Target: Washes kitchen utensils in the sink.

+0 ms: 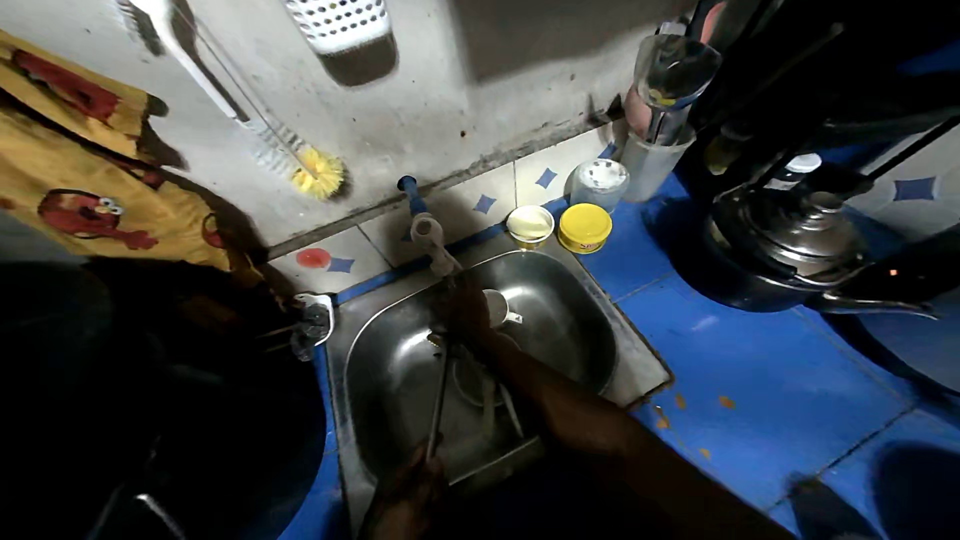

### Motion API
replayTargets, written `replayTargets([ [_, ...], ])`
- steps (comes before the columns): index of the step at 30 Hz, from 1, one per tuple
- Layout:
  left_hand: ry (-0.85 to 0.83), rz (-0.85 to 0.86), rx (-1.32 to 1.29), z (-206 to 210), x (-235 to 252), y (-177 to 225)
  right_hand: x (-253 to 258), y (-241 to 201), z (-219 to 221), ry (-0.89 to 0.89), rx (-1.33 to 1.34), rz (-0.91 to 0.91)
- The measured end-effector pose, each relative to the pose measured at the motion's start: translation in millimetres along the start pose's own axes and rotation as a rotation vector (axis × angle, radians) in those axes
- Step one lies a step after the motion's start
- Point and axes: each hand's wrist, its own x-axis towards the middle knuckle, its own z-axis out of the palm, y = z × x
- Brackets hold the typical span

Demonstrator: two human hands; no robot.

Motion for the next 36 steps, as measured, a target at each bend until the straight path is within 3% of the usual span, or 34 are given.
replayTargets([
  [2,0.06,0.001,-0.018,-6,-6,3,1,5,-5,-0.11,-0.139,-0.251],
  [3,0.057,-0.001,-0.028,-9,-7,3,6,7,-12,-0.166,-0.167,-0.279],
  [6,0.014,-0.023,-0.044,-8,-8,5,11,3,-22,-0.123,-0.04,-0.166],
  [8,0.016,-0.021,-0.055,-6,-5,6,9,6,-11,-0.09,-0.12,-0.272],
  [10,0.023,0.013,-0.011,-8,-4,-2,8,7,-15,-0.177,-0.292,-0.364],
  [14,0.035,0.019,0.073,-2,-1,-14,9,17,-21,-0.148,-0.38,-0.356],
  [17,0.057,0.033,0.084,-1,0,-18,-2,20,-26,-0.32,-0.505,-0.654],
  [19,0.043,0.02,0.104,1,-4,-20,6,26,-35,-0.408,-0.498,-0.622],
  [21,0.035,-0.012,0.071,5,-8,-22,7,28,-36,-0.336,-0.508,-0.504],
  [24,0.012,-0.03,0.07,6,-7,-20,-4,12,-40,-0.537,-0.496,-0.519],
  [26,-0.013,-0.03,0.097,6,-6,-24,-4,11,-37,-0.48,-0.231,-0.469],
  [31,-0.018,-0.058,0.05,0,-12,-39,14,-2,-30,-0.138,0.582,0.135],
  [34,-0.027,-0.081,-0.007,-3,-13,-40,19,5,-21,-0.316,1.195,0.413],
  [36,-0.018,-0.098,-0.002,0,-15,-31,19,11,-18,-0.417,1.401,0.477],
])
